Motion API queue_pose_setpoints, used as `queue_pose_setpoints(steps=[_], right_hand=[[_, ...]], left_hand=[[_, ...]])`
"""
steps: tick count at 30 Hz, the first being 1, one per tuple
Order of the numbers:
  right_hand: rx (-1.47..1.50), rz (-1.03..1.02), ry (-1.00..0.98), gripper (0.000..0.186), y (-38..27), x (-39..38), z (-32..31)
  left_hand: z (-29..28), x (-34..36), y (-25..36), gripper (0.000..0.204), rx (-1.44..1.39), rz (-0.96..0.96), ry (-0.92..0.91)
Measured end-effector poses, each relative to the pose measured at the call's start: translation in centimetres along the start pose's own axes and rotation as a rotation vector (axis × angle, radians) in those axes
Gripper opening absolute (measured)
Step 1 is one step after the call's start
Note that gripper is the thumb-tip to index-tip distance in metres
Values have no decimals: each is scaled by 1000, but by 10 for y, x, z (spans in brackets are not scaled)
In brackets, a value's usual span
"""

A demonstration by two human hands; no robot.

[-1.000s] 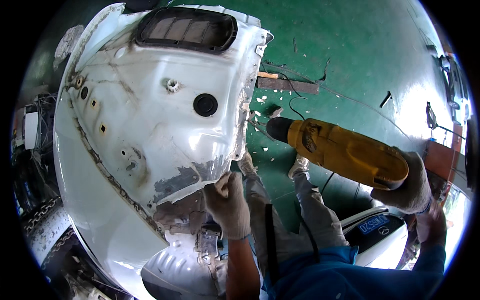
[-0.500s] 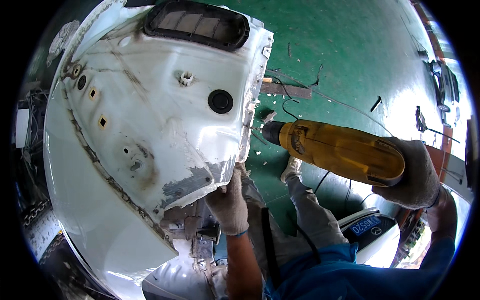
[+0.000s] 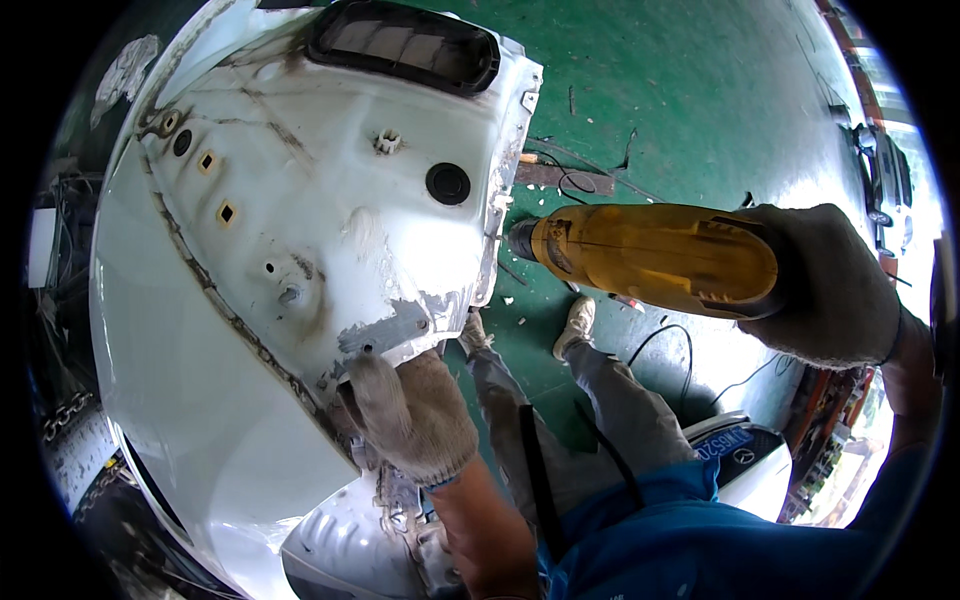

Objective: The person uses a hammer and chisel to remove old adhesive and fasteners from the back of a white car bumper. They also use a yellow heat gun to soften the material and a scraper to clean the surface.

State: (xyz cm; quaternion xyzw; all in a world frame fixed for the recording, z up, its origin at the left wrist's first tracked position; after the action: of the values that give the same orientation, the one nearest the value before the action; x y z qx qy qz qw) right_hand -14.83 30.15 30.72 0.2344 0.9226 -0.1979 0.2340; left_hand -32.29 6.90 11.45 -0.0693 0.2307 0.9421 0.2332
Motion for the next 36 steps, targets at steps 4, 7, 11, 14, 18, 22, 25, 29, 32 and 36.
queue_pose_setpoints(steps=[4, 7, 11, 14, 18, 22, 25, 29, 32, 36], right_hand=[[-37, 60, 13, 57, 5, -14, -8], [-22, -120, -49, 56, -6, 27, 10], [-118, -90, -100, 55, -14, 22, -1], [-220, -218, -65, 53, -29, 30, 5], [-344, -48, -116, 43, -45, 22, -22], [-375, -88, -107, 45, -47, 26, -10], [-400, -113, -121, 44, -64, 31, -15], [-447, -29, -173, 41, -70, 33, -9], [-450, -72, -120, 39, -72, 31, -9], [-418, -98, -104, 39, -60, 33, -11]], left_hand=[[24, 6, -26, 54, 48, -121, 206], [14, 8, 19, 53, 286, 62, 177], [27, 11, 10, 53, 531, -6, 443], [2, 15, 23, 53, 678, 60, 346], [1, 25, 4, 53, 616, -4, 299], [-8, 23, 9, 53, 604, -1, 312], [-12, 23, 11, 53, 594, -4, 320], [-13, 24, 9, 53, 581, -14, 323], [-13, 25, 11, 53, 571, -19, 325], [-11, 26, 8, 52, 568, -27, 322]])
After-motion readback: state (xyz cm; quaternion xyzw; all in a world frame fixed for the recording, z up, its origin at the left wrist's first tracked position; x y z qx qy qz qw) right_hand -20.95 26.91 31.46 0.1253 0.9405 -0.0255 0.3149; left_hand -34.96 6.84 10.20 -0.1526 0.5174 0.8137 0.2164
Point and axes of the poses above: each hand's wrist, its own x-axis towards the middle knuckle, its own z-axis out of the palm, y = z × x, the point moved 5 cm from there along x, towards the middle knuckle, and after that the axes turned 11 degrees about -x, right-handed, at the moved point
